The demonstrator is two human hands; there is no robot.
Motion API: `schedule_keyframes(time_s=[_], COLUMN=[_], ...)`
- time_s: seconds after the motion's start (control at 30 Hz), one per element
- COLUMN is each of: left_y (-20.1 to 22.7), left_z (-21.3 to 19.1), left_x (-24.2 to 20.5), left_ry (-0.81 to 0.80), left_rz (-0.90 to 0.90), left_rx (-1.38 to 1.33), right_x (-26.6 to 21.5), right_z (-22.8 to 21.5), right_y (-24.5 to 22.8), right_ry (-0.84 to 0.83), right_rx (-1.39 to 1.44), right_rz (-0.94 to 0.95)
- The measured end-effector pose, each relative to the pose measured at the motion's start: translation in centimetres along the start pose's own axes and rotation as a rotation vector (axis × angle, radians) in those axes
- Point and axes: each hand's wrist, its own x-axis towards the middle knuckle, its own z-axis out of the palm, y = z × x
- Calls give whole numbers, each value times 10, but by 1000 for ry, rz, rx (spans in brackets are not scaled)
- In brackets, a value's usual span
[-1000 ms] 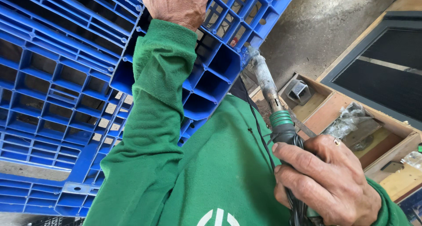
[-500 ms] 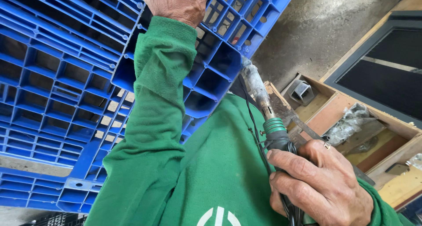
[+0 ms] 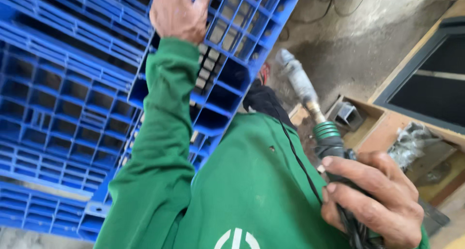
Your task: The person modifies a blue plastic crate by cutting sections with a hand saw, then smoothing and shaping the edges using a soldering iron and pliers. The person works on the crate's grid structure, removing plastic and refining the cut areas.
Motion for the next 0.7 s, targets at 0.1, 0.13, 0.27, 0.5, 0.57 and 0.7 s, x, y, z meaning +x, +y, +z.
schedule_keyframes(time_s=[0.1,0.13,0.27,0.5,0.57,0.7], left_y=[47,67,168,285,304,358], left_z=[-40,-49,-46,24,40,83], left_x=[0,-9,-71,-77,-58,-25], left_ry=[142,218,-336,-857,-862,-803], left_rz=[99,124,-42,-609,-634,-595], left_rx=[-192,-193,-844,-1713,-1725,-1759], right_x=[-12,-15,-10,33,35,27], right_z=[2,4,3,-33,-48,-85], right_y=[20,30,75,175,215,288], right_ry=[240,322,448,457,420,376], right_rx=[-86,-118,-90,68,94,120], right_rz=[55,68,50,-165,-226,-284])
